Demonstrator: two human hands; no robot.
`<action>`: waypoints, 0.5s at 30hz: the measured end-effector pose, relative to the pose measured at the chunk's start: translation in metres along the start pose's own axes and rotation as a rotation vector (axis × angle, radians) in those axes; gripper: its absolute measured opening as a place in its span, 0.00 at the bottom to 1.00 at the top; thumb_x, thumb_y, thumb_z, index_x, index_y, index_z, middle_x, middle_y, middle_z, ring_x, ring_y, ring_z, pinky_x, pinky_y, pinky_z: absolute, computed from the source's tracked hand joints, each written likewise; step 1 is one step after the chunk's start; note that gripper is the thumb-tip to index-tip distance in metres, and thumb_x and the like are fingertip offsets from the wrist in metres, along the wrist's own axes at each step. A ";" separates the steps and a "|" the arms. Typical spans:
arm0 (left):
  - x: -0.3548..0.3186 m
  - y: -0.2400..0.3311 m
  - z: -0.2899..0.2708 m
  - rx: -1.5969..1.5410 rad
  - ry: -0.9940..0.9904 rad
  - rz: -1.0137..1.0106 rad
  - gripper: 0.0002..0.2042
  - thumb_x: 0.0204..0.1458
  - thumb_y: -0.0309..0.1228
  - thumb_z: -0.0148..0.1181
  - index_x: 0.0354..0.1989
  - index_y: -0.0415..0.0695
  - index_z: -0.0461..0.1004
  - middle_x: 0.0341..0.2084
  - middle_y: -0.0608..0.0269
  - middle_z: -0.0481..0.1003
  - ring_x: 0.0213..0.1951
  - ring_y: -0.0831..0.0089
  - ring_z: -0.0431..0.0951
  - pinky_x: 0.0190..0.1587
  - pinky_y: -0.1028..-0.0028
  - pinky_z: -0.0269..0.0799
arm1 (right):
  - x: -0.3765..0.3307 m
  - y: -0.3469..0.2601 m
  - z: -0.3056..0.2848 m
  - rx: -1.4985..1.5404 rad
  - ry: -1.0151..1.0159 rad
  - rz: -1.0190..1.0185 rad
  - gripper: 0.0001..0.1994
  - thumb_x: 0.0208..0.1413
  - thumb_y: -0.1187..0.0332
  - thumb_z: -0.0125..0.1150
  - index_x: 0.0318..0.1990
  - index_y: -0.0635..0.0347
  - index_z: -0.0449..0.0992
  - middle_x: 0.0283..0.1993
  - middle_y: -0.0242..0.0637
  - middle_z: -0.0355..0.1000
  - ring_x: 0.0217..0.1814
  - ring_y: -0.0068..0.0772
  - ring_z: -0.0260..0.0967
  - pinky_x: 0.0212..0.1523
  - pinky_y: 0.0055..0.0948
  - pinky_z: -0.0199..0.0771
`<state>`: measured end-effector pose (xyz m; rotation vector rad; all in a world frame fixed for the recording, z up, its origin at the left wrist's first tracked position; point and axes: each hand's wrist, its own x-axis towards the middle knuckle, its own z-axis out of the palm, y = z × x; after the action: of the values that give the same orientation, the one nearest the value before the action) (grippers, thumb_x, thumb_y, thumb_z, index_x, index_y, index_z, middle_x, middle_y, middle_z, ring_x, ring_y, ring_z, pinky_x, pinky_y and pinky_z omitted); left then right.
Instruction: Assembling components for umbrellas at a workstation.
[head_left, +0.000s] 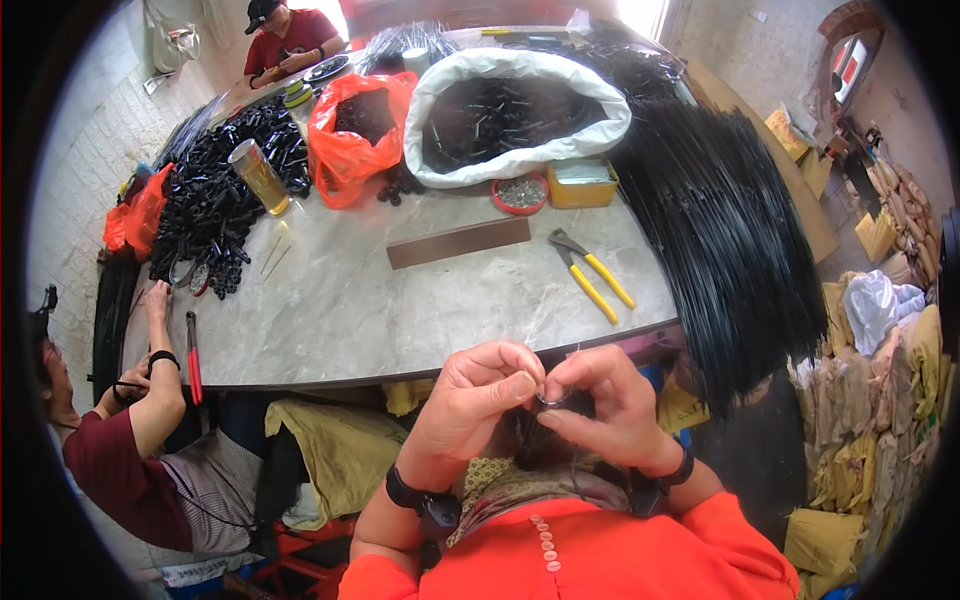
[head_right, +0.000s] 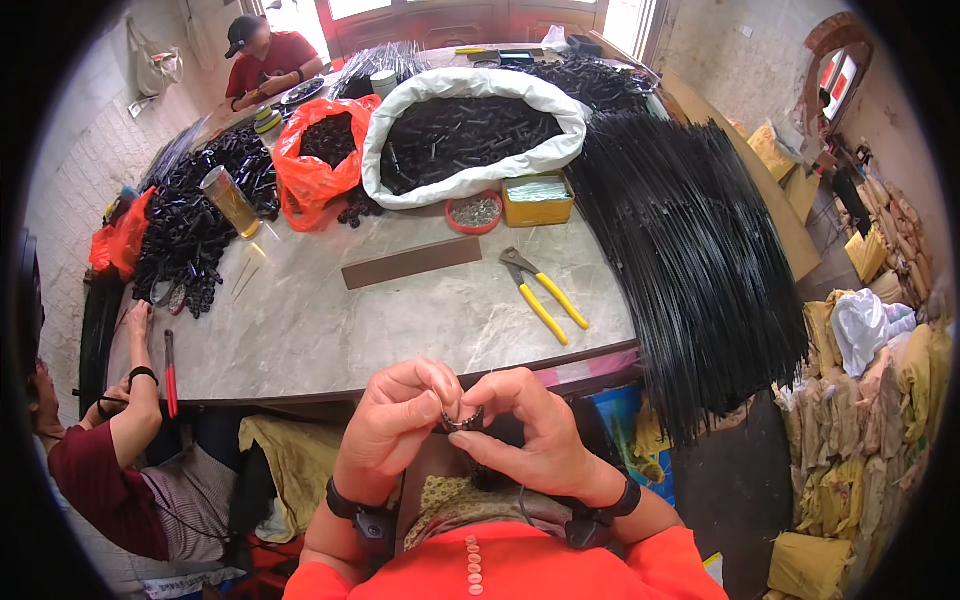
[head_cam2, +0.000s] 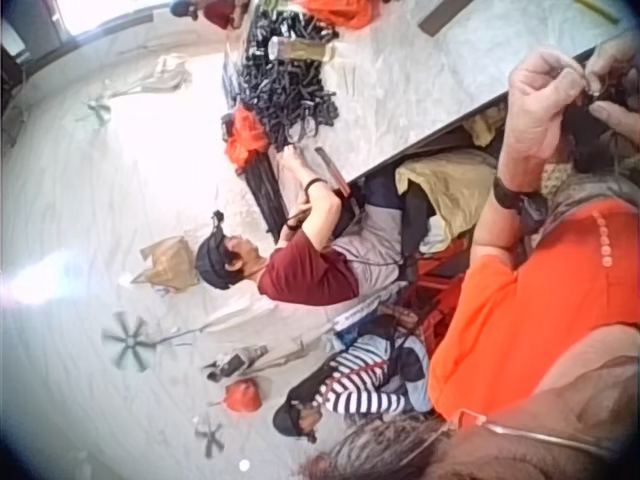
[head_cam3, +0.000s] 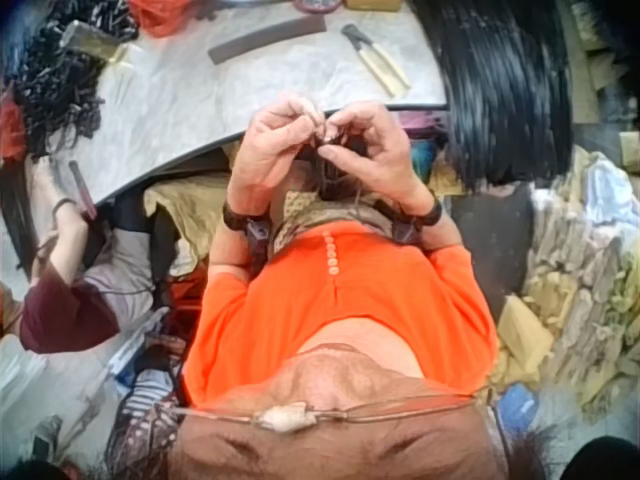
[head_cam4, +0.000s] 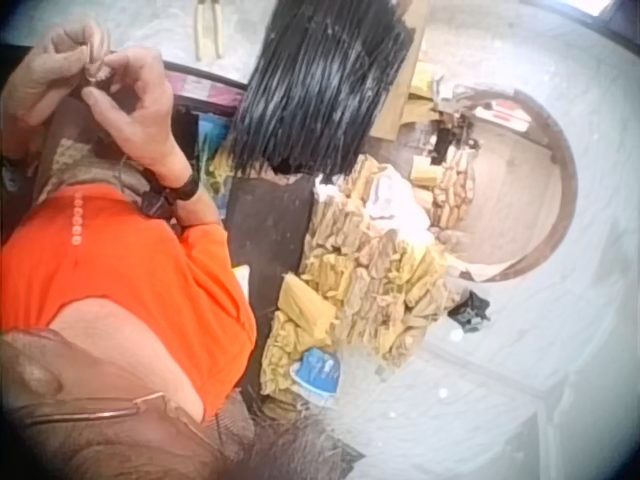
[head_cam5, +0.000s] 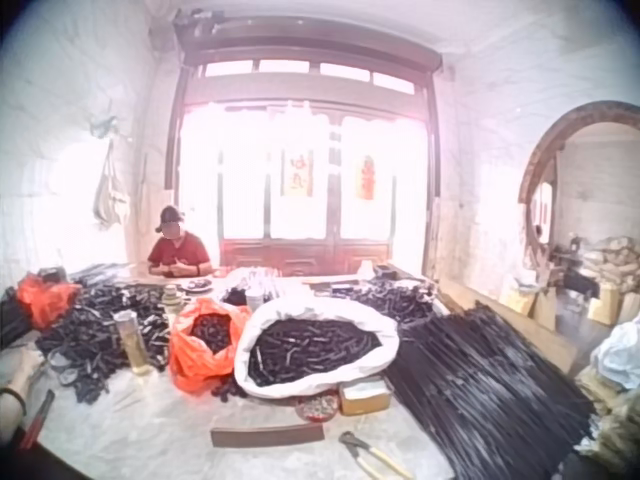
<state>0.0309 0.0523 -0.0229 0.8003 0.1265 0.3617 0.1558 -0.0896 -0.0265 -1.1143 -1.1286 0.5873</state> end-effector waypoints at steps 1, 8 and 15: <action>0.000 0.000 -0.003 0.011 -0.042 0.017 0.04 0.58 0.25 0.62 0.34 0.38 0.76 0.30 0.64 0.74 0.35 0.77 0.71 0.41 0.77 0.67 | 0.000 0.000 0.001 0.011 0.002 -0.010 0.20 0.51 0.79 0.71 0.49 0.61 0.70 0.43 0.34 0.75 0.44 0.22 0.74 0.42 0.22 0.75; -0.008 -0.002 -0.004 0.024 -0.011 0.085 0.04 0.58 0.25 0.61 0.32 0.37 0.77 0.31 0.62 0.74 0.36 0.75 0.71 0.43 0.75 0.67 | 0.006 -0.001 -0.006 -0.077 -0.141 -0.075 0.20 0.53 0.79 0.69 0.52 0.63 0.68 0.44 0.35 0.74 0.45 0.25 0.75 0.43 0.24 0.77; -0.014 -0.001 0.004 0.177 0.103 0.211 0.06 0.60 0.27 0.57 0.38 0.37 0.75 0.33 0.61 0.75 0.38 0.74 0.72 0.45 0.73 0.68 | 0.010 0.004 -0.003 0.345 -0.043 0.099 0.18 0.59 0.79 0.63 0.56 0.66 0.69 0.47 0.37 0.73 0.48 0.25 0.74 0.49 0.25 0.77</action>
<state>0.0186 0.0439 -0.0209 0.9729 0.1730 0.5974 0.1626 -0.0808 -0.0264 -0.8645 -0.9675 0.8518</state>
